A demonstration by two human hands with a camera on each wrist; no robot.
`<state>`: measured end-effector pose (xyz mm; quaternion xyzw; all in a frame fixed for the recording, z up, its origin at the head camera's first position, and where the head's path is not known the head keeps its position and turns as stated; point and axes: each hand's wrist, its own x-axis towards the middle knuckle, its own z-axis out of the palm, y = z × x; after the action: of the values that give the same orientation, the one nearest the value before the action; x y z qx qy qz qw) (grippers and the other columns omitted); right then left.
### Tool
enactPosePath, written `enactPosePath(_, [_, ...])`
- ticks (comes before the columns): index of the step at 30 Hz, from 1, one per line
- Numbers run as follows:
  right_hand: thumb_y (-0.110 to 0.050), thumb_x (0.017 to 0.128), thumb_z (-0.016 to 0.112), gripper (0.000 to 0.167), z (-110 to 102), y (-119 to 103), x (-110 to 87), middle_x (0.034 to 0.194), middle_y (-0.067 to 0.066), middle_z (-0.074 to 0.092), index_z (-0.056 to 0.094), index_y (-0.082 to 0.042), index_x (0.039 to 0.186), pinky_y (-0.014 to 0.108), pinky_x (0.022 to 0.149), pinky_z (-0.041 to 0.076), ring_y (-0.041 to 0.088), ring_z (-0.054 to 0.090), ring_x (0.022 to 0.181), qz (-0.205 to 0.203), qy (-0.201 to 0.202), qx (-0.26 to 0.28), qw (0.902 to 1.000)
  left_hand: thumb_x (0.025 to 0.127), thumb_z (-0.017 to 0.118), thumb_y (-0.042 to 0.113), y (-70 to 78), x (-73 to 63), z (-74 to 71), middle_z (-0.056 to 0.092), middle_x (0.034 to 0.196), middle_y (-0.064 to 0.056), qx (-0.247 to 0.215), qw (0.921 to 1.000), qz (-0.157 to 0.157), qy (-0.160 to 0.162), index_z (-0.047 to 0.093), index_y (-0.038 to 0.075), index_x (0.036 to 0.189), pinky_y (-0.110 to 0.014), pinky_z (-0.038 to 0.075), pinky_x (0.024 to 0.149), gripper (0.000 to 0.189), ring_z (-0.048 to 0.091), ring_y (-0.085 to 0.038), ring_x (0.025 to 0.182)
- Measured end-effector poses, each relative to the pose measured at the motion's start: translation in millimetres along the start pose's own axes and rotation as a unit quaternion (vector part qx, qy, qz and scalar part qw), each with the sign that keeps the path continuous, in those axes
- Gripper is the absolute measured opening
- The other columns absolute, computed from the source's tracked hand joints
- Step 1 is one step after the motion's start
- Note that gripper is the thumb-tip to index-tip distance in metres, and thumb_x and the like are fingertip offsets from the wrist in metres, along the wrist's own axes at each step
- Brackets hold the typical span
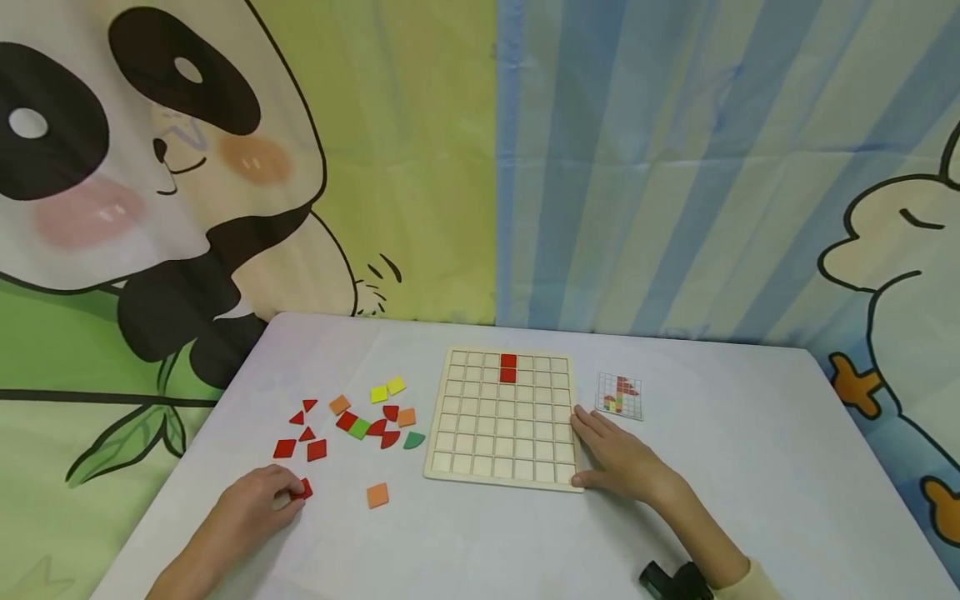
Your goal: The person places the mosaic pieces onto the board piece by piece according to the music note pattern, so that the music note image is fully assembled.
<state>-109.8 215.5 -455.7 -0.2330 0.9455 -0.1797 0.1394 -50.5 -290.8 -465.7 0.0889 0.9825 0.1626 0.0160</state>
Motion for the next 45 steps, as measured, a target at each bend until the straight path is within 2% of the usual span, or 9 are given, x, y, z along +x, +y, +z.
enactPosePath(7, [-0.042, 0.088, 0.079, 0.092, -0.4, -0.9, 1.2, 0.164, 0.025, 0.035, 0.039, 0.007, 0.154, 0.062, 0.117, 0.035, 0.049, 0.034, 0.150, -0.002, -0.004, -0.005, 1.0000, 0.078, 0.090, 0.016, 41.6, 9.9, -4.3, 0.073, 0.095, 0.006, -0.022, 0.9997, 0.007, 0.001, 0.075, 0.020, 0.091, -0.038, 0.063, 0.082, 0.020, 0.066, -0.016, 0.092])
enactPosePath(10, [-0.041, 0.087, 0.080, 0.092, -0.4, -0.6, 1.7, 0.164, 0.025, 0.035, 0.039, 0.007, 0.154, 0.062, 0.117, 0.036, 0.049, 0.034, 0.150, 0.000, -0.002, -0.007, 1.0000, 0.078, 0.090, 0.015, 65.3, 27.1, -2.4, 0.074, 0.097, 0.009, -0.057, 0.9963, 0.063, -0.001, 0.076, 0.021, 0.095, -0.031, 0.063, 0.078, 0.023, 0.068, -0.013, 0.090])
enactPosePath(16, [-0.041, 0.087, 0.080, 0.092, 0.5, 0.8, 0.4, 0.164, 0.025, 0.035, 0.039, 0.007, 0.154, 0.062, 0.117, 0.035, 0.049, 0.034, 0.150, 0.005, -0.002, -0.002, 1.0000, 0.084, 0.086, 0.012, 113.2, 85.0, 19.0, 0.073, 0.098, 0.005, -0.109, 0.9694, 0.217, -0.033, 0.075, 0.013, 0.102, -0.024, 0.060, 0.078, 0.021, 0.066, -0.012, 0.087])
enactPosePath(21, [-0.041, 0.087, 0.080, 0.092, 1.0, 2.2, -1.2, 0.164, 0.025, 0.035, 0.039, 0.008, 0.154, 0.062, 0.117, 0.035, 0.048, 0.034, 0.150, 0.005, 0.002, -0.002, 1.0000, 0.091, 0.080, 0.014, 157.9, 147.2, 38.0, 0.074, 0.101, 0.001, -0.111, 0.9520, 0.278, -0.064, 0.075, 0.007, 0.106, -0.026, 0.059, 0.085, 0.017, 0.066, -0.014, 0.093])
enactPosePath(24, [-0.041, 0.087, 0.080, 0.092, 0.6, 1.0, -0.5, 0.164, 0.025, 0.035, 0.039, 0.007, 0.154, 0.062, 0.117, 0.035, 0.048, 0.034, 0.150, 0.004, 0.002, -0.002, 1.0000, 0.093, 0.078, 0.012, 175.5, 173.7, 45.7, 0.075, 0.103, -0.003, -0.091, 0.9468, 0.301, -0.068, 0.076, 0.005, 0.105, -0.029, 0.059, 0.087, 0.014, 0.069, -0.017, 0.096])
enactPosePath(34, [-0.040, 0.088, 0.079, 0.091, -1.6, -0.8, 1.6, 0.164, 0.025, 0.034, 0.039, 0.008, 0.154, 0.062, 0.117, 0.036, 0.048, 0.034, 0.150, 0.005, -0.004, -0.009, 0.9999, 0.092, 0.068, 0.001, 182.2, 199.3, 67.7, 0.073, 0.089, -0.002, -0.065, 0.9323, 0.354, -0.039, 0.076, 0.005, 0.093, -0.027, 0.055, 0.080, 0.008, 0.065, -0.017, 0.082])
enactPosePath(38, [-0.040, 0.088, 0.080, 0.091, -1.7, -0.8, 1.7, 0.164, 0.025, 0.034, 0.039, 0.008, 0.154, 0.062, 0.117, 0.036, 0.049, 0.034, 0.150, 0.003, -0.003, -0.007, 1.0000, 0.094, 0.062, -0.004, 182.3, 202.4, 69.1, 0.046, 0.066, 0.006, -0.058, 0.9306, 0.361, -0.025, 0.060, 0.009, 0.069, -0.022, 0.039, 0.066, 0.028, 0.041, -0.011, 0.066])
enactPosePath(41, [-0.040, 0.087, 0.080, 0.092, -1.9, -0.8, 1.1, 0.164, 0.025, 0.035, 0.039, 0.008, 0.154, 0.062, 0.117, 0.035, 0.049, 0.034, 0.150, 0.007, -0.003, -0.005, 1.0000, 0.096, 0.061, -0.004, 183.9, 204.0, 68.7, 0.033, 0.064, 0.007, -0.046, 0.9288, 0.367, -0.015, 0.046, 0.011, 0.063, -0.021, 0.033, 0.064, 0.040, 0.033, -0.011, 0.065])
enactPosePath(45, [-0.041, 0.086, 0.080, 0.092, -1.5, -0.7, 0.2, 0.164, 0.025, 0.034, 0.040, 0.007, 0.154, 0.062, 0.118, 0.035, 0.048, 0.034, 0.150, 0.008, -0.004, 0.000, 1.0000, 0.098, 0.065, -0.001, 185.9, 203.9, 68.6, 0.057, 0.068, 0.004, -0.032, 0.9283, 0.370, -0.003, 0.057, 0.010, 0.066, -0.023, 0.049, 0.070, 0.034, 0.055, -0.014, 0.070])
